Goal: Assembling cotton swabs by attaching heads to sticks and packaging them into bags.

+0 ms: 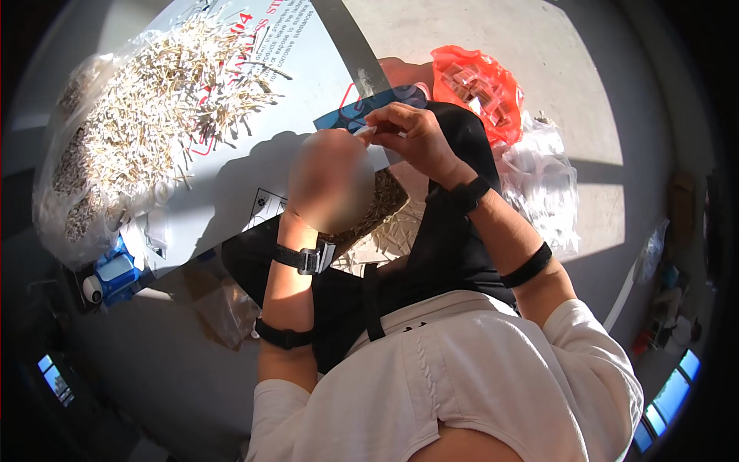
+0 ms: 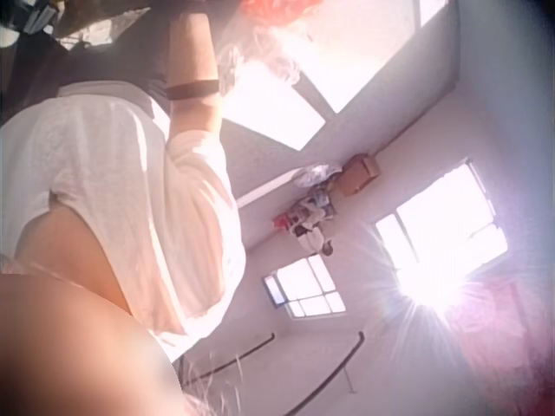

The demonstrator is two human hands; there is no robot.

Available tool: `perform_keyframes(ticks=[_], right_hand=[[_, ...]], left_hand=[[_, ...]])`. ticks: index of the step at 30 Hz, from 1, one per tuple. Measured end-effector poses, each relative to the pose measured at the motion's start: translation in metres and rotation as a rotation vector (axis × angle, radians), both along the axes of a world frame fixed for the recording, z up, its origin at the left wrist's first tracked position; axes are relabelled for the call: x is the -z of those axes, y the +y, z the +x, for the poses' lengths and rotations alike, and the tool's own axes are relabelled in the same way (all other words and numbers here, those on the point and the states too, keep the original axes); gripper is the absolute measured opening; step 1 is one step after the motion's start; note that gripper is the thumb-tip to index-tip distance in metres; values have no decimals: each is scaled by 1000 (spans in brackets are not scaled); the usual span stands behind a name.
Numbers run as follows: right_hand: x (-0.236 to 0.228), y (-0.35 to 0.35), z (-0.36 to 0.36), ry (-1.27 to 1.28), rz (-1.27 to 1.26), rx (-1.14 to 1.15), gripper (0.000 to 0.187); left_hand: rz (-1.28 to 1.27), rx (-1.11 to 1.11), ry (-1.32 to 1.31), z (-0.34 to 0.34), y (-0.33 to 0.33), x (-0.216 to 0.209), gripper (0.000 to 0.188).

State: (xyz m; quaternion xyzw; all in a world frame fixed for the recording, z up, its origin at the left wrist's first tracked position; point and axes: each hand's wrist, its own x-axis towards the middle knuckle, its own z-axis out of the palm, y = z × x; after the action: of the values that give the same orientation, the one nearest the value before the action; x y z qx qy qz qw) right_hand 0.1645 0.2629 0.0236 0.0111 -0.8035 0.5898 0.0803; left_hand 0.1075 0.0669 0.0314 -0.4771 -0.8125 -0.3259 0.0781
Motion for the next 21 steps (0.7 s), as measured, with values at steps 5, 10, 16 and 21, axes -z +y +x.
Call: perform_keyframes(ticks=[5, 10, 16, 21], right_hand=[[-1, 0, -1, 37, 14, -17, 25], [-1, 4, -1, 64, 94, -52, 25], [-8, 3, -5, 222, 190, -55, 25], [-5, 2, -9, 234, 220, -117, 26]], left_hand=[[-87, 82, 24, -7, 2, -3, 62], [-102, 68, 19, -6, 2, 4, 60], [-42, 14, -69, -4, -1, 4, 58], [-53, -14, -79, -3, -2, -2, 59]])
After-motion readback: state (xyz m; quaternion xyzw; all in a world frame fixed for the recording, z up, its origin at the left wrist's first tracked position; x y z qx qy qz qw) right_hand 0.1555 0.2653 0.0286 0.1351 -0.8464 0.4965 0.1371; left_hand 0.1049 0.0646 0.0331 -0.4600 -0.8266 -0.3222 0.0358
